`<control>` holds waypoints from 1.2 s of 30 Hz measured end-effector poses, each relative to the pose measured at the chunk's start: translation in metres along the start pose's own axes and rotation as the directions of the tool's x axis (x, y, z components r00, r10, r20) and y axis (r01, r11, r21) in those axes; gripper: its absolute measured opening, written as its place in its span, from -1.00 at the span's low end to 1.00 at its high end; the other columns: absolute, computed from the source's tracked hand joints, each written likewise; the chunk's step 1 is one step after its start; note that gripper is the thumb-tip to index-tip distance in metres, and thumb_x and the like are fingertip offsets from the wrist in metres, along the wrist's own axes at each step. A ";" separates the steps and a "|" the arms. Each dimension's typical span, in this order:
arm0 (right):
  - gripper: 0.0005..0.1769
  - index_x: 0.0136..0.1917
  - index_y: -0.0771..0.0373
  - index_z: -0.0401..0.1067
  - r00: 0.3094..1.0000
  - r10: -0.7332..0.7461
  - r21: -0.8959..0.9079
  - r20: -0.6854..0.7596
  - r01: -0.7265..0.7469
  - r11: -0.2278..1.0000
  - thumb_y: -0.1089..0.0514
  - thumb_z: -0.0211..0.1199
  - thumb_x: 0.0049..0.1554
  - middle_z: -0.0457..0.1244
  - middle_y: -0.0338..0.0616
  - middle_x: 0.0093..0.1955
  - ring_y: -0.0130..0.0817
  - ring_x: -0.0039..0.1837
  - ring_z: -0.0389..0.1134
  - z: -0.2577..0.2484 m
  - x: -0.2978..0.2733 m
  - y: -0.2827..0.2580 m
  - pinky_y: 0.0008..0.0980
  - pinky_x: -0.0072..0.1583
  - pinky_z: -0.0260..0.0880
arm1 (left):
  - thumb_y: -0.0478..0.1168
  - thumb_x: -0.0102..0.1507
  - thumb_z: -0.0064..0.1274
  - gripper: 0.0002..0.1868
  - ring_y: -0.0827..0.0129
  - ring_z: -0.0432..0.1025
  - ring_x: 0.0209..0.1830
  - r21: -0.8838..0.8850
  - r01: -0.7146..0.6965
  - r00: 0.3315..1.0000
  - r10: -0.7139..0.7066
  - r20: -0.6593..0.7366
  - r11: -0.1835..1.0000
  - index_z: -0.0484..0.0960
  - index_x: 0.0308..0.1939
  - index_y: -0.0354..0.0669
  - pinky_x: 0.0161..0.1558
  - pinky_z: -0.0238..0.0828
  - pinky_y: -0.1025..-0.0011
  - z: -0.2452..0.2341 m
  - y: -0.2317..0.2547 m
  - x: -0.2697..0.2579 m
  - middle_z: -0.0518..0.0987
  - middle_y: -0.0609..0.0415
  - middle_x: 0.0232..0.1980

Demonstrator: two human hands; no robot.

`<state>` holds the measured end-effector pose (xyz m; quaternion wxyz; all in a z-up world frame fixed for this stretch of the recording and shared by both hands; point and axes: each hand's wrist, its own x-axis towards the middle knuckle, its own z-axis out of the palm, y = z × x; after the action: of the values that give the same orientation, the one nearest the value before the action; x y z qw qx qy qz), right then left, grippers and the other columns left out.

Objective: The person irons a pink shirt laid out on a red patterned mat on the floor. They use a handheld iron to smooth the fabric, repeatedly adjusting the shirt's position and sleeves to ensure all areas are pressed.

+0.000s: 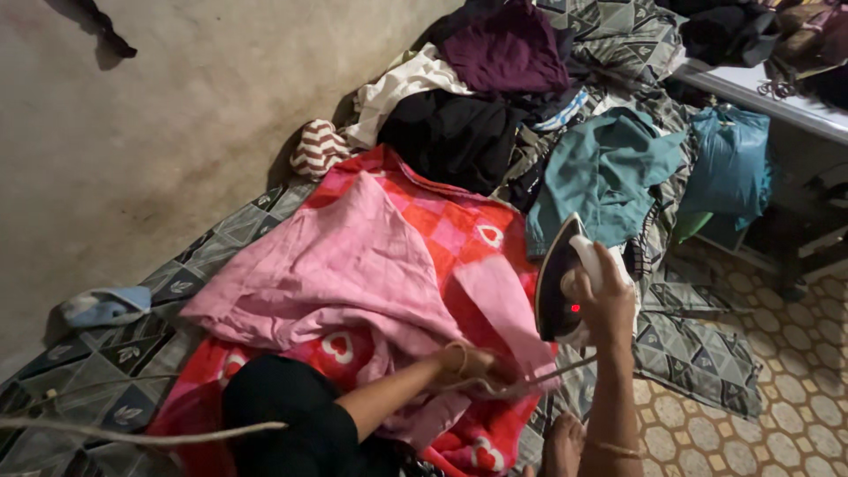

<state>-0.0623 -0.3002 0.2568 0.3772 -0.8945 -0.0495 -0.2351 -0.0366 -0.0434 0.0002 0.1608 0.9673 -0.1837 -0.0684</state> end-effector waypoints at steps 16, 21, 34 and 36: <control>-0.32 0.48 -0.18 0.32 0.938 0.031 0.121 0.347 -0.077 0.990 0.01 0.32 0.08 0.46 0.13 -0.04 -0.09 -0.03 0.55 0.078 -0.001 -0.022 -0.15 0.02 0.53 | -0.33 0.29 -0.09 -0.44 -0.11 0.54 0.09 0.149 0.349 0.937 -0.341 -0.075 0.925 0.40 0.40 0.04 0.06 0.50 0.02 -0.104 -0.211 0.079 0.59 -0.23 0.15; -0.30 0.47 -0.17 0.32 0.949 0.019 0.045 0.316 -0.035 0.998 0.04 0.32 0.06 0.44 0.16 0.00 -0.01 0.00 0.52 0.072 0.002 -0.009 -0.08 0.04 0.51 | -0.18 0.36 -0.07 -0.65 -0.03 0.54 0.18 0.191 0.344 0.931 -0.360 0.057 0.919 0.63 0.20 -0.04 0.17 0.49 0.05 -0.120 -0.221 0.134 0.60 -0.20 0.22; -0.35 0.49 -0.05 0.33 0.983 0.178 -0.046 0.035 -0.176 0.983 -0.02 0.27 0.14 0.41 0.21 0.07 0.02 0.03 0.50 0.029 0.019 0.021 -0.08 0.06 0.47 | -0.17 0.32 0.11 -0.34 -0.21 0.31 0.34 -0.071 -0.359 0.854 0.296 -0.428 0.931 0.27 0.47 -0.14 0.28 0.22 0.00 -0.135 -0.120 0.156 0.44 -0.35 0.34; -0.36 0.49 -0.02 0.33 0.993 0.119 -0.032 0.008 -0.118 0.992 -0.02 0.27 0.15 0.41 0.22 0.10 0.02 0.06 0.50 0.027 0.015 0.025 -0.08 0.07 0.46 | -0.12 0.21 0.13 -0.59 -0.03 0.47 0.21 0.047 -0.357 0.784 0.327 -0.528 0.933 0.61 0.14 -0.06 0.24 0.38 0.09 -0.123 -0.149 0.095 0.62 -0.12 0.16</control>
<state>-0.0318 -0.3000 0.2313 0.3763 -0.9027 0.0055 -0.2086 0.1243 0.0871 0.0590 0.2416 0.8942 -0.3026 0.2246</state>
